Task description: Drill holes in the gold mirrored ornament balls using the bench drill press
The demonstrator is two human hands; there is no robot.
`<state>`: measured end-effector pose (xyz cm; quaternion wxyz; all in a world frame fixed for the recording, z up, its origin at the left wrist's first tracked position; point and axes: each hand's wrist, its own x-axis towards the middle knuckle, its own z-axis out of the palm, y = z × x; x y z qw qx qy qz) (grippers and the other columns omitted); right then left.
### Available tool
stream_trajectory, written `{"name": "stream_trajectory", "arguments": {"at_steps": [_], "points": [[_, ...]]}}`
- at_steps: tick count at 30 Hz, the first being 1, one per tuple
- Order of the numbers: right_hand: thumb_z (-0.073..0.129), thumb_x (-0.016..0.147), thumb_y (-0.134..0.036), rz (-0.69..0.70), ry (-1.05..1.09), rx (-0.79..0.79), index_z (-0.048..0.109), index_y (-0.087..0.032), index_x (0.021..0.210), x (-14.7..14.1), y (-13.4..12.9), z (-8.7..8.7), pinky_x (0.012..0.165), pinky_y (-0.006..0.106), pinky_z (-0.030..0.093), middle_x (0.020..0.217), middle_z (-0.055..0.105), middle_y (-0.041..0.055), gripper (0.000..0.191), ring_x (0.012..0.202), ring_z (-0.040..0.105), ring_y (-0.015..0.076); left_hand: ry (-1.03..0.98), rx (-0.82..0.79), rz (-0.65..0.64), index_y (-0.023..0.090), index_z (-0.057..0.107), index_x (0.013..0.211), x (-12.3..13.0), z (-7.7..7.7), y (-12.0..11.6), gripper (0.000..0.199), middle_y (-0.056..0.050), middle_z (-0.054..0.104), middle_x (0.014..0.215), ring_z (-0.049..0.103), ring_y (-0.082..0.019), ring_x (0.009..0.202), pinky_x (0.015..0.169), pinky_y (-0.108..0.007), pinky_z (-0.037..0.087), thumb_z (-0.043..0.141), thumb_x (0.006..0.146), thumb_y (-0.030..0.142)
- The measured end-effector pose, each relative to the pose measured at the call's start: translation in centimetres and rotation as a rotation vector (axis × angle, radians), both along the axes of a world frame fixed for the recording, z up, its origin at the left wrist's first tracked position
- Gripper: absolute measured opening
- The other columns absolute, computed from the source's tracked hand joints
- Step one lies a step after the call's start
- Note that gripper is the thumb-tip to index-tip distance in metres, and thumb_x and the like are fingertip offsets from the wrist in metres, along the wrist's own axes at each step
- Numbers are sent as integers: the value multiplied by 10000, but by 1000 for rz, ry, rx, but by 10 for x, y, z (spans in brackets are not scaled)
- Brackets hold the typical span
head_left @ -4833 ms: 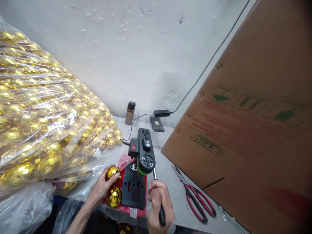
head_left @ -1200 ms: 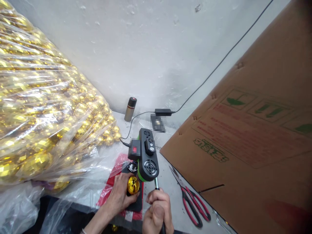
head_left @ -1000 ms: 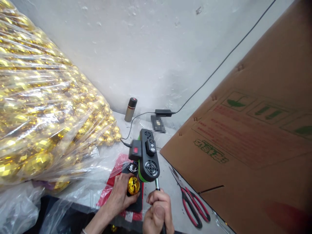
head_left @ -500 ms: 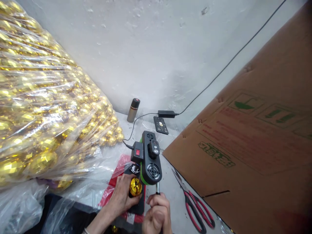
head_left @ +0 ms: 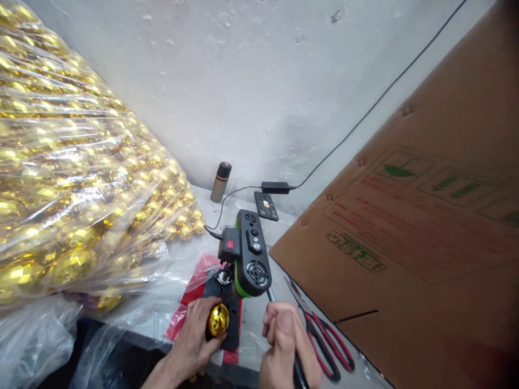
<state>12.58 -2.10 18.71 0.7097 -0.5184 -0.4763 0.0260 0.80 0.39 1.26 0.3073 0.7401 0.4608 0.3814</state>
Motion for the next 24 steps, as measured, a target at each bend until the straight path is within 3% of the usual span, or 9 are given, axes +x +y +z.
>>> {"name": "stream_trajectory", "arguments": {"at_steps": [4,8,11,15,20,22,24], "points": [[488,1080,-217,55,-102,45,546,-212,713,10,0,-15,470,245,318,626,494,-49,372,496,431,86,-32,87,121,257,510,1489,-11,-25,-20,691,-136,741,1345,716,-342,1209,1018,-503,609,712,831,192],[475,1090,-235,46,-105,1,582,-211,761,9,-3,-17,490,229,347,654,513,-49,347,521,451,87,2,250,144,262,337,1609,-25,-39,-31,817,-143,727,1392,711,-331,1264,1069,-502,590,674,871,167],[470,1093,-233,43,-107,0,580,-210,766,7,-4,-15,510,215,357,672,522,-53,345,538,461,77,38,359,124,259,305,1626,-34,-36,-34,795,-142,738,1370,724,-315,1247,1053,-468,603,649,916,159],[472,1092,-235,53,-114,1,575,-211,765,6,-4,-16,518,208,358,669,515,-56,344,545,464,77,54,387,140,251,373,1580,-41,-25,-36,717,-137,755,1325,749,-301,1178,980,-419,641,681,934,196],[487,1081,-229,66,-107,-2,552,-210,714,10,-4,-22,556,217,401,677,535,-38,373,579,514,93,39,459,158,235,508,1405,-44,-18,-37,475,-129,777,1247,764,-271,1104,908,-371,648,683,964,240],[542,1061,-278,40,-88,0,575,-211,742,12,-3,-28,605,231,456,765,611,-5,328,656,596,114,34,515,165,221,535,1339,-45,-15,-37,391,-130,780,1214,766,-258,1084,899,-356,635,675,976,252],[654,1003,-346,-10,24,15,639,-218,955,14,-5,-39,641,252,511,1007,698,53,138,746,667,137,52,576,162,205,550,1302,-46,-10,-36,344,-132,783,1181,771,-247,1062,902,-350,613,661,978,233]]}}
